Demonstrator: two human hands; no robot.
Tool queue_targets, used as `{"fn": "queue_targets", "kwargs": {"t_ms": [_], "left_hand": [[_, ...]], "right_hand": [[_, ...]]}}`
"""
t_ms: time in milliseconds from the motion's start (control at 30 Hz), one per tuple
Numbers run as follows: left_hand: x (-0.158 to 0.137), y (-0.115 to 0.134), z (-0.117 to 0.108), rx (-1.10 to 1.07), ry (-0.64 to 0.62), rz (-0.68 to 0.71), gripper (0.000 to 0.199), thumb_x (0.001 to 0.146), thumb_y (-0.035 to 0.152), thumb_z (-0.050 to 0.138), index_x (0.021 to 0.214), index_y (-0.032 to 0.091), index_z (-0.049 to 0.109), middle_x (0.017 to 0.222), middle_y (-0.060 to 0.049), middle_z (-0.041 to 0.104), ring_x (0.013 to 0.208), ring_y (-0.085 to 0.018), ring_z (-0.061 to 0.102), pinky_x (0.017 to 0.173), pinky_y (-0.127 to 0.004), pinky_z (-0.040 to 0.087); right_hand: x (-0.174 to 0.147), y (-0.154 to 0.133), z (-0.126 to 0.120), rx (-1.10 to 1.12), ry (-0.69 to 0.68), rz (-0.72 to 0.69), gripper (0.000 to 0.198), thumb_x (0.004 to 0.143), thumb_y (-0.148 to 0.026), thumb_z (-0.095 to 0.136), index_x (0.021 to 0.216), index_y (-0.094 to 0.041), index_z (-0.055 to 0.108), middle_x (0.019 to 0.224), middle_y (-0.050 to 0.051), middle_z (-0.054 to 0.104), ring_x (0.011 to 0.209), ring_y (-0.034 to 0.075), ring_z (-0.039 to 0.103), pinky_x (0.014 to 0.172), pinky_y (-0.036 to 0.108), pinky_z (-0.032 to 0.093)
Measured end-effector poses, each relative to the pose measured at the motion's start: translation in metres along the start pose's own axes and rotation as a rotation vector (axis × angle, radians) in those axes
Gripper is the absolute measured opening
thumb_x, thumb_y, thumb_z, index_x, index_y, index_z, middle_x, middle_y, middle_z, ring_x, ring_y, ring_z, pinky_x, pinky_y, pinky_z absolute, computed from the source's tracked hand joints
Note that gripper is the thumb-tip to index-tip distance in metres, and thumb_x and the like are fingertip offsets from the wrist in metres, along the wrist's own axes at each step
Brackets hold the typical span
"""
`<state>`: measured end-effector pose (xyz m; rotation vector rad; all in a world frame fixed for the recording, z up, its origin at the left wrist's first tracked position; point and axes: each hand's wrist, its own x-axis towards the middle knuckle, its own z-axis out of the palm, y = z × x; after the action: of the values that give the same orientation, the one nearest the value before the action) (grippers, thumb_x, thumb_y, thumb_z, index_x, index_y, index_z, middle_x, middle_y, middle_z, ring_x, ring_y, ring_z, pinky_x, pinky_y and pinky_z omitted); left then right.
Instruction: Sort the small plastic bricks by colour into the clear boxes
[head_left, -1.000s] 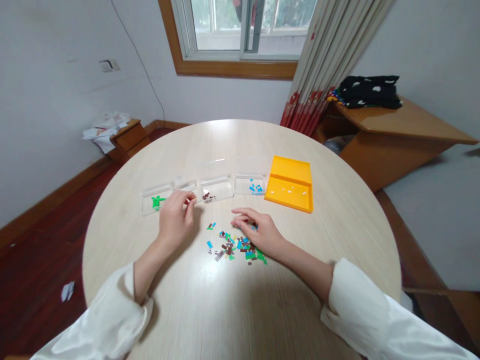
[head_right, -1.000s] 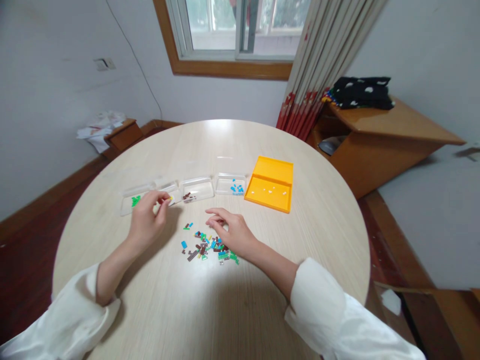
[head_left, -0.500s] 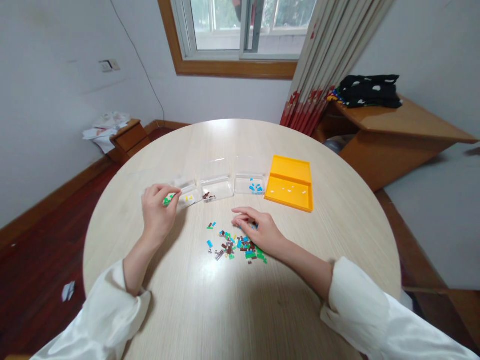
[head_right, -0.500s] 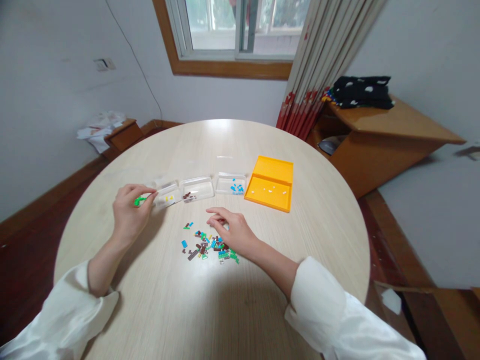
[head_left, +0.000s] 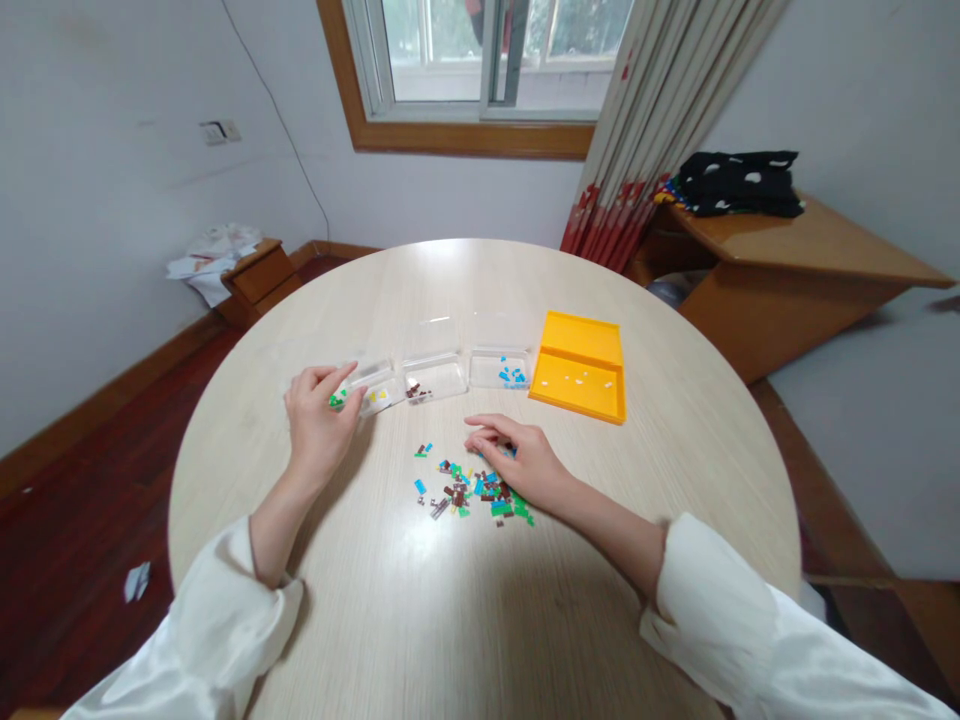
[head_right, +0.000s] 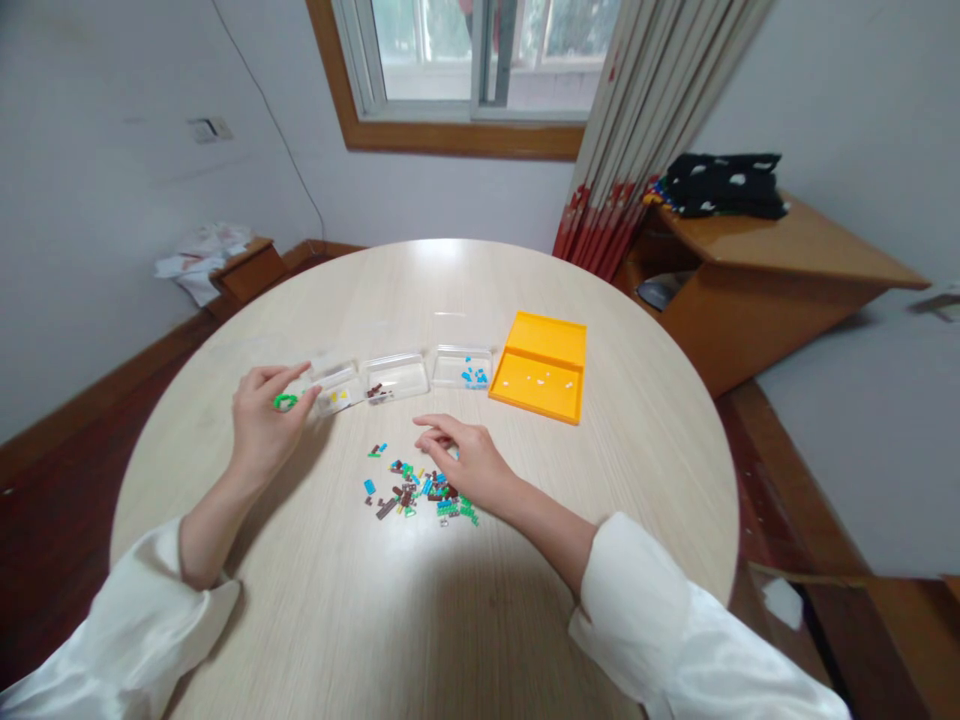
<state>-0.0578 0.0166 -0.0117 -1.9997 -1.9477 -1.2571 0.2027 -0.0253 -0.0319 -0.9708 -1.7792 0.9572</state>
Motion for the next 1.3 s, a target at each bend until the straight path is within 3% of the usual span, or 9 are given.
{"fn": "queue_targets", "kwargs": {"t_ms": [700, 867, 1033, 1133, 1300], "left_hand": [[0.000, 0.002, -0.001, -0.013, 0.032, 0.022, 0.030, 0.078, 0.031, 0.058, 0.102, 0.018, 0.069, 0.091, -0.008, 0.061, 0.088, -0.024, 0.056, 0.083, -0.041, 0.039], [-0.002, 0.006, -0.001, -0.080, 0.029, 0.085, 0.017, 0.079, 0.030, 0.059, 0.084, 0.018, 0.070, 0.083, -0.005, 0.062, 0.084, -0.022, 0.058, 0.080, -0.038, 0.038], [-0.006, 0.015, -0.001, -0.219, -0.132, 0.179, 0.022, 0.079, 0.031, 0.060, 0.061, 0.017, 0.059, 0.067, -0.001, 0.056, 0.067, -0.016, 0.053, 0.067, -0.031, 0.039], [-0.010, 0.021, -0.002, -0.304, -0.279, 0.265, 0.022, 0.080, 0.030, 0.060, 0.062, 0.017, 0.059, 0.067, -0.001, 0.055, 0.065, -0.015, 0.052, 0.064, -0.028, 0.040], [-0.014, 0.028, -0.002, -0.314, -0.549, 0.376, 0.018, 0.083, 0.031, 0.061, 0.072, 0.019, 0.067, 0.076, -0.004, 0.062, 0.076, -0.017, 0.056, 0.073, -0.032, 0.042]], "right_hand": [[0.001, 0.000, 0.000, -0.021, -0.002, 0.000, 0.025, 0.085, -0.023, 0.052, 0.106, -0.017, 0.063, 0.082, 0.005, 0.073, 0.077, 0.013, 0.069, 0.076, 0.028, 0.056], [0.001, 0.001, 0.000, -0.077, 0.014, -0.021, 0.022, 0.085, -0.022, 0.053, 0.102, -0.017, 0.065, 0.081, 0.005, 0.072, 0.075, 0.013, 0.068, 0.071, 0.026, 0.055], [0.003, 0.000, -0.006, -0.233, 0.010, -0.184, 0.015, 0.085, -0.014, 0.053, 0.090, -0.016, 0.068, 0.082, 0.006, 0.069, 0.077, 0.014, 0.063, 0.072, 0.028, 0.052], [0.004, -0.001, -0.013, -0.344, -0.099, -0.304, 0.012, 0.083, -0.013, 0.056, 0.084, -0.017, 0.068, 0.086, 0.007, 0.066, 0.084, 0.017, 0.059, 0.077, 0.032, 0.049], [0.002, -0.006, -0.016, -0.451, -0.274, -0.285, 0.008, 0.082, -0.013, 0.061, 0.079, -0.017, 0.068, 0.086, 0.007, 0.064, 0.085, 0.018, 0.057, 0.079, 0.033, 0.045]]}}
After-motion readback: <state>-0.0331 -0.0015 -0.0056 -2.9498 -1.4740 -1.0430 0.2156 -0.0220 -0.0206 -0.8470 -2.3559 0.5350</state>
